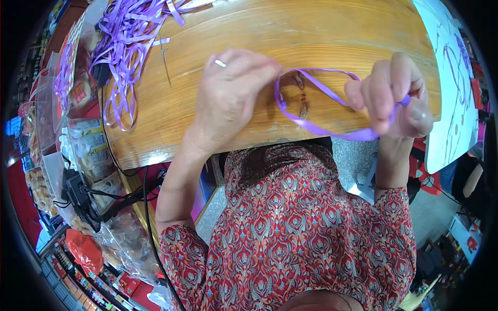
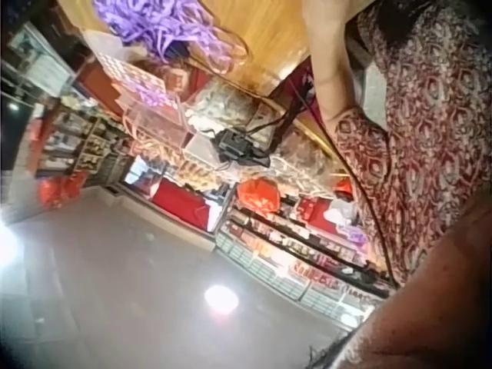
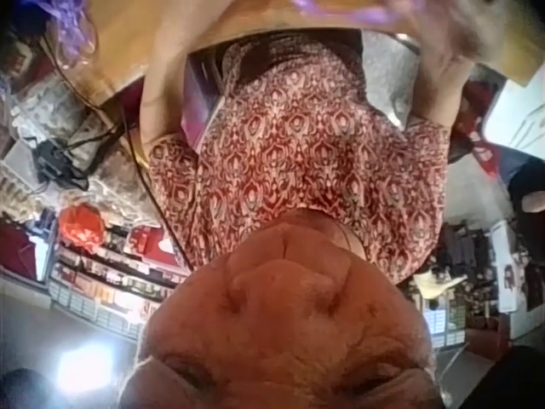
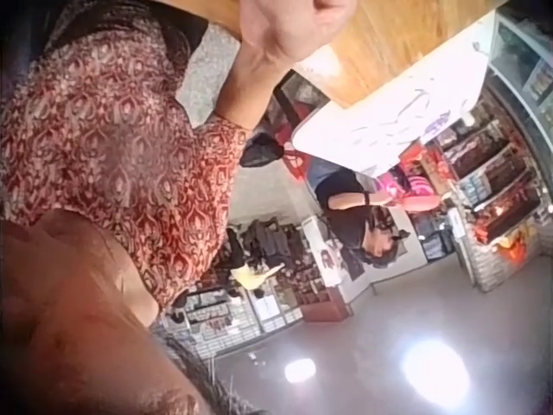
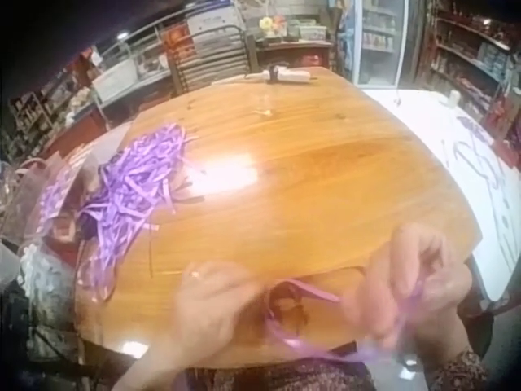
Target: Tying knots or bows using purple ribbons at a table.
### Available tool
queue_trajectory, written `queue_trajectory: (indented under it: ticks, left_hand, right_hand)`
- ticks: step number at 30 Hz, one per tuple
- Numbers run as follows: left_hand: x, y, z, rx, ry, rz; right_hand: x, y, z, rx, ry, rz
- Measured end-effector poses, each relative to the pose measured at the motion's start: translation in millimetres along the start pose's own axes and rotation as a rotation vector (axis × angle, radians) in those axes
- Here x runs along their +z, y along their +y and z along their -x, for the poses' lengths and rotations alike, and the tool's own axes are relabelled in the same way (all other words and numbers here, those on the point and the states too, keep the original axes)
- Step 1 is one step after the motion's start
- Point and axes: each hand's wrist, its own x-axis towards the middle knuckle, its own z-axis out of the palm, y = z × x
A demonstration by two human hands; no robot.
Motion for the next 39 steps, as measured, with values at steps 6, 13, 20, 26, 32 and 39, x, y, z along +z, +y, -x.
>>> queue_trajectory:
  ticks: [6,13,20,26,32,39]
  left_hand:
    - [-4.6,4.6,-9.5,-0.211,0.263,0.177]
    - [1.3,17.6,-27.2,0.171,-0.286,0.116]
    - [2.1,13.5,-24.8,0.203,-0.334,-0.014]
    - [-7.4,11.5,-22.9,0.047,-0.085,0.147]
    - [-17.6,39.4,-16.2,-0.453,0.18,1.063]
    - [-13.0,61.1,-15.1,-0.611,0.297,1.123]
  right_hand:
    - [-8.2,-4.9,6.3,-0.016,0.139,0.008]
    - [-10.1,6.9,10.6,0.027,0.183,-0.016]
    - [-7.2,2.4,10.9,0.106,0.269,-0.013]
    - [-9.7,-23.7,19.2,-0.057,0.414,0.317]
    - [12.1,-16.8,9.1,-0.286,0.531,1.403]
    - [38.3,9.3,-9.3,-0.176,0.361,1.15]
